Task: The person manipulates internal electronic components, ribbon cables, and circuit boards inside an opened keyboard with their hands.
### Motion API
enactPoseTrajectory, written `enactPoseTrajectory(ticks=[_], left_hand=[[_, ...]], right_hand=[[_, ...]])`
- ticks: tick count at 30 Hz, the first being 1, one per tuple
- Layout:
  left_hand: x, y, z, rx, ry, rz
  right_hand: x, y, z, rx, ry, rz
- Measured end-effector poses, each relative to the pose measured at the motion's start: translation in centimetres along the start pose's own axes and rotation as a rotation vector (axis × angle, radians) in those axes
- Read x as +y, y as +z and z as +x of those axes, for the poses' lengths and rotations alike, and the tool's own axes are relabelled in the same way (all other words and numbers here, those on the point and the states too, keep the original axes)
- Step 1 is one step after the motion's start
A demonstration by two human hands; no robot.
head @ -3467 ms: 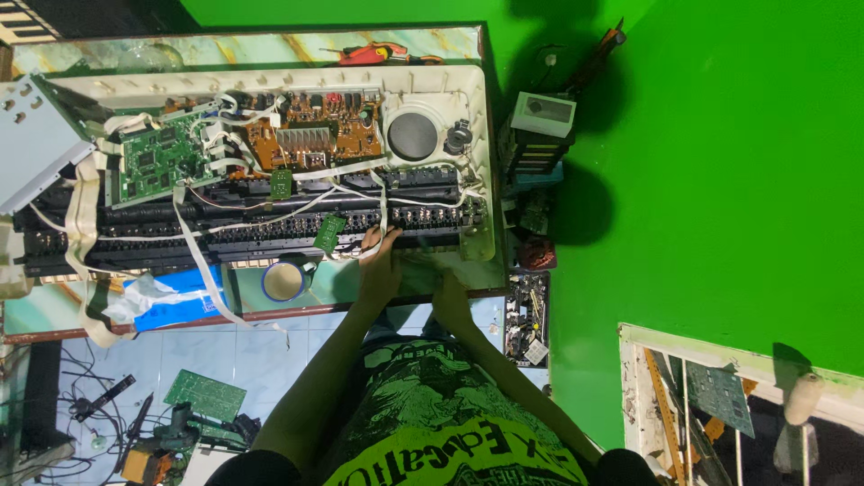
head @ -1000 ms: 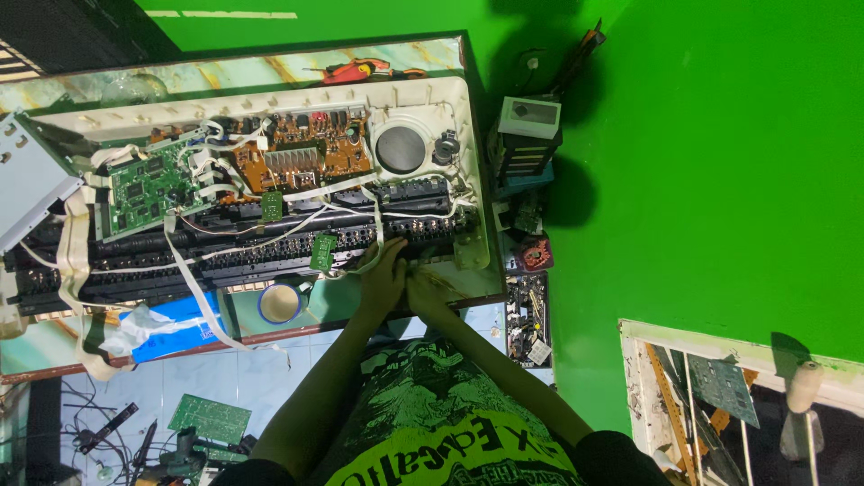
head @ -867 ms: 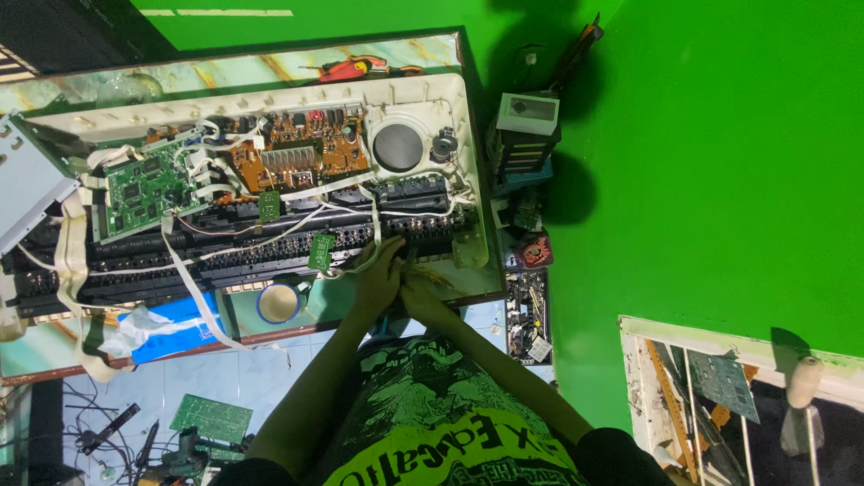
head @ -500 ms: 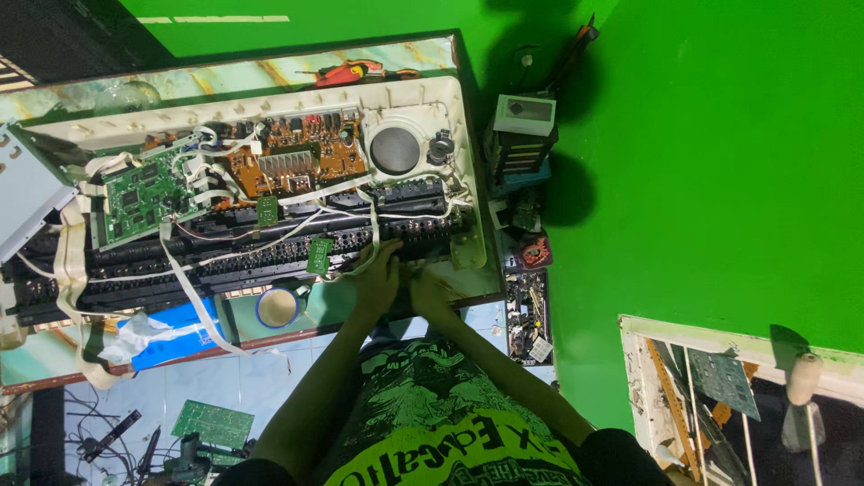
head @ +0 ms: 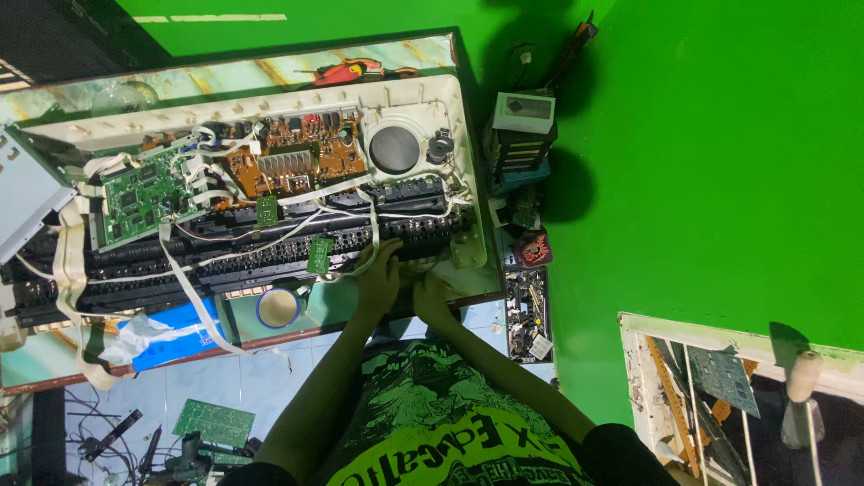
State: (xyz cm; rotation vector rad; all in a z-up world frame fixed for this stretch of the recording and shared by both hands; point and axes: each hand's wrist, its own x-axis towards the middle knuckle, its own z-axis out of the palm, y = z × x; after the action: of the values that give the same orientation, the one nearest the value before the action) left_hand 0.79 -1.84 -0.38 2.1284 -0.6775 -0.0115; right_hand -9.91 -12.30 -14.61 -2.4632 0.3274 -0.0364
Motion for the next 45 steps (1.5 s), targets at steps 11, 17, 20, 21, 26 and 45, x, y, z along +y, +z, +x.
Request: enactPoseTrajectory(ticks=[11, 17, 20, 21, 26, 45], left_hand=[[-0.1, 0.1, 0.1, -0.005, -0.015, -0.002], [0.0, -0.1, -0.2, -0.003, -0.018, 0.002], [0.3, -0.1, 0.0, -0.016, -0.045, -0.003], [0.2, -0.1, 0.0, -0.020, -0.054, -0.004], [0.0, 0.0, 0.1, -0.011, -0.033, 0.003], [-0.7, 0.0, -0.2, -0.032, 0.001, 0.000]], right_hand=[[0.2, -0.1, -0.3, 0.153, -0.119, 0.112], [-0.5, 0.3, -0.2, -0.052, -0.141, 0.177], [-1.2, 0.4, -0.7, -0.239, -0.243, 0.358], [-1.2, 0.3, -0.9, -0.282, -0.263, 0.400], [0.4, -0.8, -1.2, -0.014, 0.012, 0.274], [-2.3, -3.2, -0.9, -0.452, 0.385, 0.883]])
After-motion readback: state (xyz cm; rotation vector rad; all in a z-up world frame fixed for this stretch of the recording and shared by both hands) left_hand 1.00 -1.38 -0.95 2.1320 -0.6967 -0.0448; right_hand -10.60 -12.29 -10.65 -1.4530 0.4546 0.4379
